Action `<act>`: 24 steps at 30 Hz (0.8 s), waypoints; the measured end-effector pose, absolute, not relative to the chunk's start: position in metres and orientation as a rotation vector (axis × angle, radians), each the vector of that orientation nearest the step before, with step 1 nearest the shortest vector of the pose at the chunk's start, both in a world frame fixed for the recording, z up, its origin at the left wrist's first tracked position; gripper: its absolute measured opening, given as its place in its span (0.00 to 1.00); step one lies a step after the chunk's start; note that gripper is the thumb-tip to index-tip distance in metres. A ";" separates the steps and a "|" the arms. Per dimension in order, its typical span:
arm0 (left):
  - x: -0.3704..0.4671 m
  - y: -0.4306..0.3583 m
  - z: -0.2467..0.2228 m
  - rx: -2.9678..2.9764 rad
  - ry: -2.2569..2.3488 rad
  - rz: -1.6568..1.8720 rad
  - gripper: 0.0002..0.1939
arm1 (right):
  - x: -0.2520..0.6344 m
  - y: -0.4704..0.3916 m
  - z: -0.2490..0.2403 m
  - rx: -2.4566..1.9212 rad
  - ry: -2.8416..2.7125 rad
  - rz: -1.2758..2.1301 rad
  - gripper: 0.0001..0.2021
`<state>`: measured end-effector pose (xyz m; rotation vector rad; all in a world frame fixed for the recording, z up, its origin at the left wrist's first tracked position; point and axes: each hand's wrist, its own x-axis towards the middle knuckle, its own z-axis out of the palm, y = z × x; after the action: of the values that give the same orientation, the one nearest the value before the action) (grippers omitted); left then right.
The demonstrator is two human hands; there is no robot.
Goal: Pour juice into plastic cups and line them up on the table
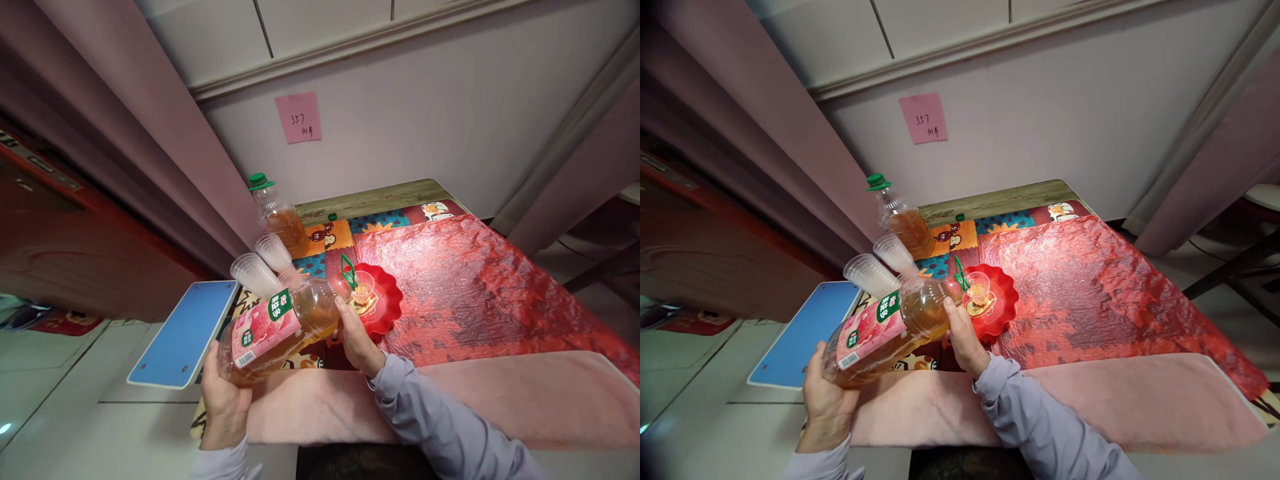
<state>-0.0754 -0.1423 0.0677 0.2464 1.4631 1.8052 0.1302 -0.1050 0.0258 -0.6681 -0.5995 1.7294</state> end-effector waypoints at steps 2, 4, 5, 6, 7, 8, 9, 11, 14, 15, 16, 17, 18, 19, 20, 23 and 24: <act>-0.077 -0.142 0.065 0.239 1.458 1.810 0.21 | 0.130 -0.105 0.026 -0.665 -0.603 1.727 0.35; -0.079 -0.142 0.062 0.253 1.434 1.815 0.22 | 0.131 -0.105 0.027 -0.664 -0.602 1.718 0.34; -0.080 -0.142 0.060 0.269 1.418 1.815 0.23 | 0.131 -0.105 0.027 -0.666 -0.602 1.715 0.34; -0.081 -0.142 0.059 0.285 1.403 1.815 0.23 | 0.131 -0.105 0.027 -0.670 -0.603 1.709 0.33; -0.082 -0.142 0.058 0.297 1.393 1.815 0.23 | 0.131 -0.105 0.028 -0.675 -0.605 1.704 0.33; -0.082 -0.142 0.058 0.301 1.391 1.814 0.23 | 0.131 -0.105 0.028 -0.678 -0.611 1.702 0.33; -0.082 -0.142 0.058 0.302 1.396 1.811 0.23 | 0.132 -0.105 0.029 -0.679 -0.616 1.702 0.33; -0.082 -0.142 0.058 0.298 1.410 1.802 0.22 | 0.132 -0.105 0.029 -0.675 -0.620 1.705 0.33; -0.081 -0.143 0.059 0.308 1.416 1.798 0.23 | 0.132 -0.105 0.029 -0.672 -0.612 1.704 0.34; -0.081 -0.143 0.059 0.315 1.415 1.802 0.24 | 0.132 -0.106 0.029 -0.673 -0.609 1.702 0.34; -0.081 -0.143 0.059 0.319 1.415 1.805 0.23 | 0.132 -0.106 0.030 -0.672 -0.607 1.701 0.34; -0.080 -0.143 0.060 0.317 1.417 1.808 0.23 | 0.132 -0.106 0.030 -0.670 -0.603 1.701 0.34; -0.080 -0.142 0.060 0.307 1.422 1.812 0.23 | 0.132 -0.106 0.030 -0.667 -0.601 1.703 0.34; -0.080 -0.142 0.060 0.293 1.428 1.813 0.23 | 0.132 -0.106 0.030 -0.665 -0.597 1.704 0.34; -0.079 -0.142 0.061 0.280 1.434 1.811 0.23 | 0.132 -0.106 0.030 -0.663 -0.595 1.704 0.34; -0.079 -0.142 0.062 0.278 1.445 1.799 0.22 | 0.132 -0.106 0.030 -0.673 -0.597 1.697 0.33; -0.079 -0.142 0.062 0.286 1.444 1.797 0.22 | 0.132 -0.106 0.030 -0.677 -0.599 1.696 0.33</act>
<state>-0.0790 -0.1422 0.0618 0.2864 1.4436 1.7971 0.1319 -0.1059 0.0301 -0.6771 -0.5995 1.6959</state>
